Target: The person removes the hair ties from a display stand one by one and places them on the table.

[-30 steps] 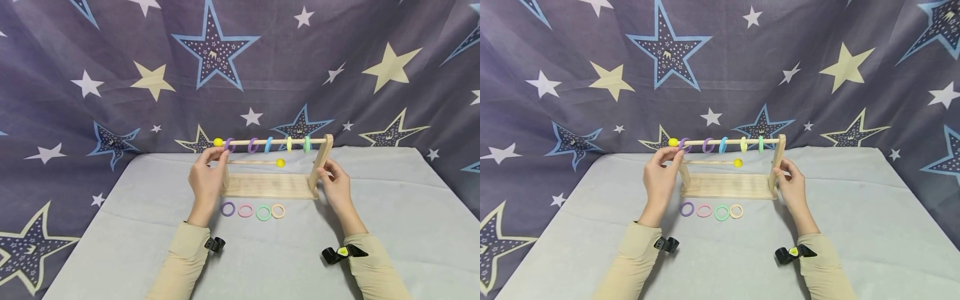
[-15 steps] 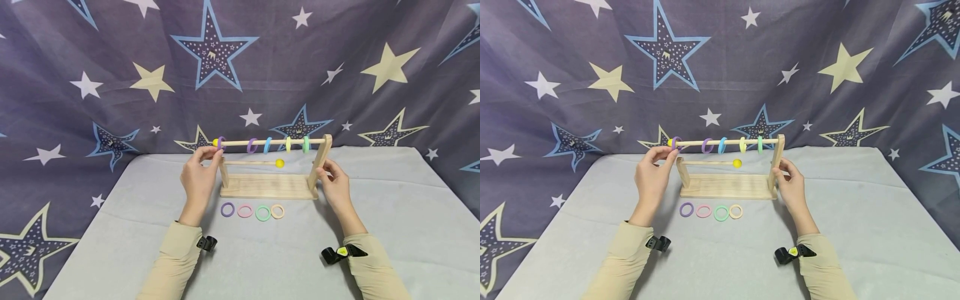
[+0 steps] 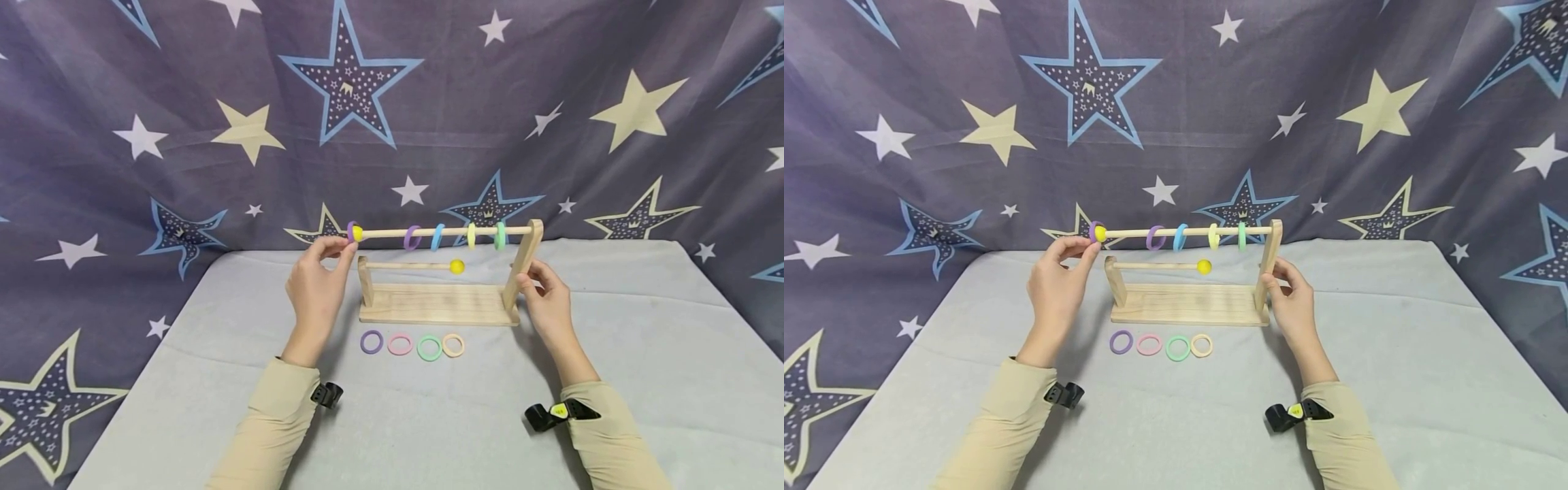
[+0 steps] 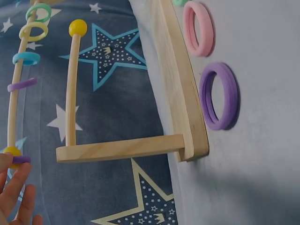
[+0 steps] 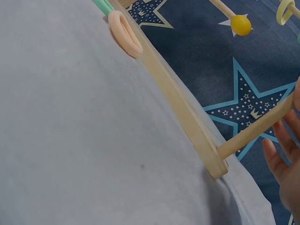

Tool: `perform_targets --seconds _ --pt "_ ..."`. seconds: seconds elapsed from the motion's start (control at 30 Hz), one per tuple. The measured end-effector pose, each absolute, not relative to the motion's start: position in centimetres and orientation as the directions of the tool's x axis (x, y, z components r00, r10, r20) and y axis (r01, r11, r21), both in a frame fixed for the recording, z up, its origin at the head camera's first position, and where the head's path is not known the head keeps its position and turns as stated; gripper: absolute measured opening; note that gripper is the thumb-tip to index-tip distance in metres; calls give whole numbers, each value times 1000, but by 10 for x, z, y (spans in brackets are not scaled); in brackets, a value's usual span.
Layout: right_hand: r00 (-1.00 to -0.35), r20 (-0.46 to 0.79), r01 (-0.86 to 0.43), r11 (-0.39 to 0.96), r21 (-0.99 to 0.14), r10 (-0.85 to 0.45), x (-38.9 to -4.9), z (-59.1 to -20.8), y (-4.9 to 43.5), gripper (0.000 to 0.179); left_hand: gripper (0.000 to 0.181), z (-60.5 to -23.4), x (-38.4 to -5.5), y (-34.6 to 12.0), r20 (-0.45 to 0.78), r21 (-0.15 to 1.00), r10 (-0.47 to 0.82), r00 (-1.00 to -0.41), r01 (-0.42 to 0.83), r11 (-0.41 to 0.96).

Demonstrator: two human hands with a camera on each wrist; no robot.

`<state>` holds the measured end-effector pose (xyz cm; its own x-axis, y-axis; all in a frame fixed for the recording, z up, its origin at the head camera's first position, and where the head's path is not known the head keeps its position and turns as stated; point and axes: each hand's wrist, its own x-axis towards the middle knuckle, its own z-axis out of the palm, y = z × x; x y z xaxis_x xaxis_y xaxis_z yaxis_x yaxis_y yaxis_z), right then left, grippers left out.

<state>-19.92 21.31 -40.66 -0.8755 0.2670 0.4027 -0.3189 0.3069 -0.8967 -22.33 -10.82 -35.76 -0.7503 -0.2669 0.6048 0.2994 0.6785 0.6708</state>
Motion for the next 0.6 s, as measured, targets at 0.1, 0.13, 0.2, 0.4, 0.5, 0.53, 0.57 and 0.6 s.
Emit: perform_targets --seconds 0.1,0.13,0.2,0.4,0.5,0.53,0.57,0.6 --pt "-875 404 -320 308 -896 267 -199 -406 213 30 20 -357 -223 -110 607 658 -261 -751 291 694" --pt "-874 405 -320 308 -896 267 -199 -407 213 30 20 -357 -223 -111 608 654 -260 -750 288 699" --pt "-874 407 -322 310 -894 266 -200 -407 213 30 20 -357 -223 -113 614 642 -254 -748 286 711" --pt "-872 412 -326 314 -892 264 -200 -408 214 29 18 -360 -222 -116 641 609 -222 -735 310 730" --pt "-871 415 -330 313 -891 264 -200 -408 214 29 18 -361 -221 -118 654 593 -206 -728 324 737" --pt "-871 415 -330 312 -891 265 -201 -409 214 29 18 -361 -220 -118 658 588 -200 -726 330 738" --pt "-870 416 -331 311 -891 264 -201 -409 214 29 17 -362 -220 -119 662 583 -195 -724 334 740" --pt "-870 416 -332 311 -891 264 -201 -409 214 29 17 -362 -219 -119 666 578 -189 -721 339 742"
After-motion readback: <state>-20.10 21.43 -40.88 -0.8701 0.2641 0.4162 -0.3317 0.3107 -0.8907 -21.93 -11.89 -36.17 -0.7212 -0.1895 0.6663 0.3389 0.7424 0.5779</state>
